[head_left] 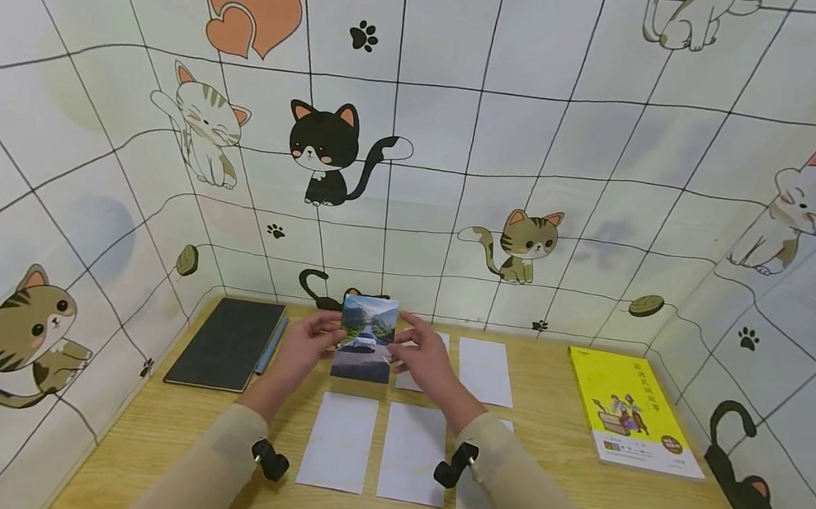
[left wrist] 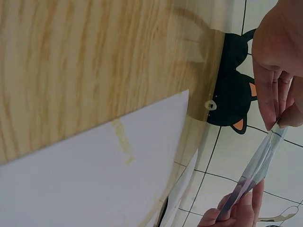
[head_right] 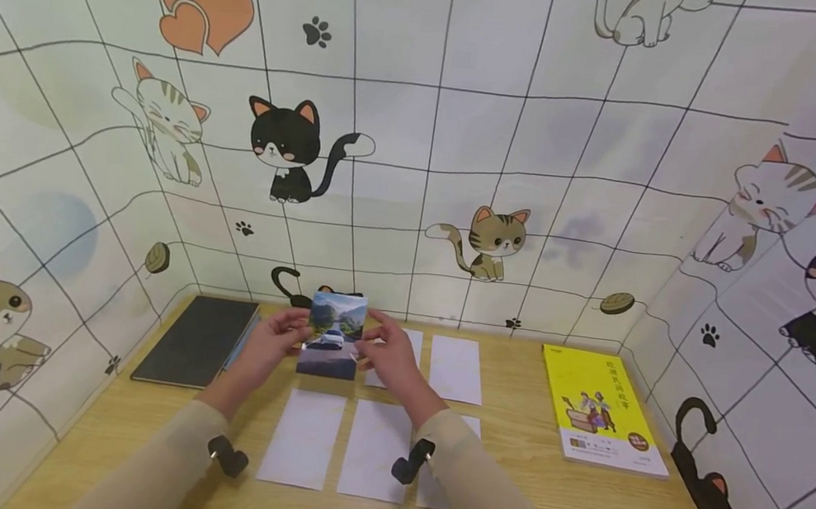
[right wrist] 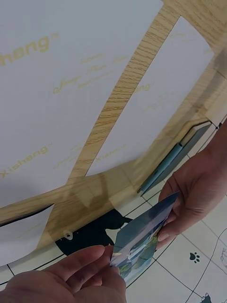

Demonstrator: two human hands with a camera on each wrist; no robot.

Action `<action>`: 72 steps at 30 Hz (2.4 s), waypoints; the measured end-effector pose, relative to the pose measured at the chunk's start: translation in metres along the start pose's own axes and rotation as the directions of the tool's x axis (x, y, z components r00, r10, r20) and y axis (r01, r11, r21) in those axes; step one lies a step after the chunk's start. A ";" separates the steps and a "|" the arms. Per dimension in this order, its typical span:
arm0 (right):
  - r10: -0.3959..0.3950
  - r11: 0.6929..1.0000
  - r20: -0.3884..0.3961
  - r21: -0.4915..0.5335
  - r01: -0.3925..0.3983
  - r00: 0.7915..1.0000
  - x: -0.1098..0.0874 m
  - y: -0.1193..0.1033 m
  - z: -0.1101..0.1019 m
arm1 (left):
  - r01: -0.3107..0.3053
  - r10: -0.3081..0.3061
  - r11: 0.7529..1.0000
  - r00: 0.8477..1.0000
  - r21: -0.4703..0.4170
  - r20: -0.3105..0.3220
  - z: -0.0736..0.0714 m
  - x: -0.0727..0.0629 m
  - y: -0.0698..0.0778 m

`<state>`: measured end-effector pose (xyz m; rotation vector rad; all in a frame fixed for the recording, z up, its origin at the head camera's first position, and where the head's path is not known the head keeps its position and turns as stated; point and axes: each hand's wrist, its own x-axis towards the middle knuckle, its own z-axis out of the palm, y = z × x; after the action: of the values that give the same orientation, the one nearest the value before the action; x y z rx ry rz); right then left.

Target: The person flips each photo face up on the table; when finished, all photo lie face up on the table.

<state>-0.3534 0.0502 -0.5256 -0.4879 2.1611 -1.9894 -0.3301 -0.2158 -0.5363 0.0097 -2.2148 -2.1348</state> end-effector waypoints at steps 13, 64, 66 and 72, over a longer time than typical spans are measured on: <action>0.038 0.994 0.089 -0.101 -0.029 0.995 0.004 -0.001 -0.005 | -0.068 0.062 0.995 0.994 0.067 0.087 -0.010 0.011 -0.012; 0.275 0.912 0.224 -0.370 -0.179 0.935 0.024 -0.001 -0.001 | -0.174 -0.068 0.846 0.902 0.505 0.426 -0.032 0.046 -0.021; 0.273 0.908 0.214 -0.380 -0.177 0.938 0.024 -0.001 0.000 | -0.168 -0.076 0.840 0.905 0.516 0.418 -0.031 0.046 -0.021; 0.293 0.898 0.191 -0.391 -0.201 0.937 0.024 -0.001 0.003 | -0.150 -0.092 0.842 0.907 0.519 0.411 -0.031 0.046 -0.022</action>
<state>-0.3742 0.0390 -0.5228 -0.4494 2.3016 -1.3215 -0.3756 -0.2498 -0.5550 -0.5030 -2.9688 -1.5153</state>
